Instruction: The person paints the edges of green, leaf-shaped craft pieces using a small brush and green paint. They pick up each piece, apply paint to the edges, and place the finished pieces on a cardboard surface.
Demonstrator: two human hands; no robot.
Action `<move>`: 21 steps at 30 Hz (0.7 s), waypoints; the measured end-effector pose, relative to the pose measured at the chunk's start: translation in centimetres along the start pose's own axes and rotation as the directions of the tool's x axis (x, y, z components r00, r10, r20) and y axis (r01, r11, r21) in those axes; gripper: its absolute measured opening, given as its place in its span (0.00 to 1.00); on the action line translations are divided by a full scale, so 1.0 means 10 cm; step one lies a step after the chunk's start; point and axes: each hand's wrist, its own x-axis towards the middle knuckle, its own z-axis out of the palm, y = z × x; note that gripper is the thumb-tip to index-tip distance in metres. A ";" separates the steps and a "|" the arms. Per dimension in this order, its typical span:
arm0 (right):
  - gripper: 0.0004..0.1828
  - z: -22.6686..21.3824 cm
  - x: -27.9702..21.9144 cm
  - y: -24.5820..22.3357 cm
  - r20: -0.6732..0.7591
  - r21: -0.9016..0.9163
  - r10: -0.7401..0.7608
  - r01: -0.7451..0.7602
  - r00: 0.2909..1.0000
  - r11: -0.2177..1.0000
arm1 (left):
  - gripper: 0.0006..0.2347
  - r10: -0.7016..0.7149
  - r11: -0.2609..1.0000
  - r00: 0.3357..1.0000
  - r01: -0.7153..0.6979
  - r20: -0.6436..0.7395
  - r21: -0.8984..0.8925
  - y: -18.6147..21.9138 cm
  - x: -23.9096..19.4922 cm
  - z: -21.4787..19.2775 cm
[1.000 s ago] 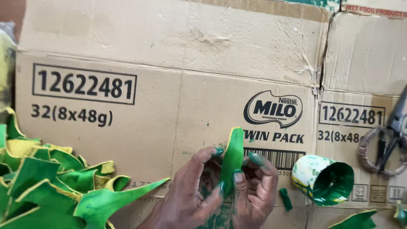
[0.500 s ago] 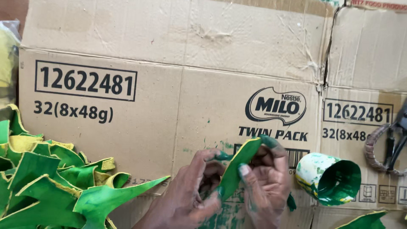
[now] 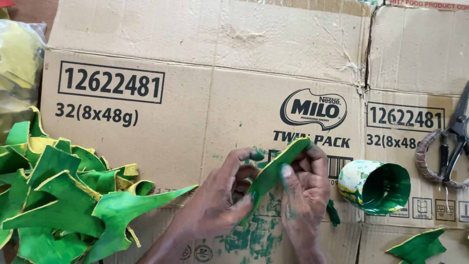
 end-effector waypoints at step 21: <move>0.35 0.07 -0.16 0.20 -0.014 -0.365 -0.002 -0.003 1.000 0.931 | 0.31 0.029 0.958 0.995 0.000 -0.093 0.288 -0.06 -0.04 -0.12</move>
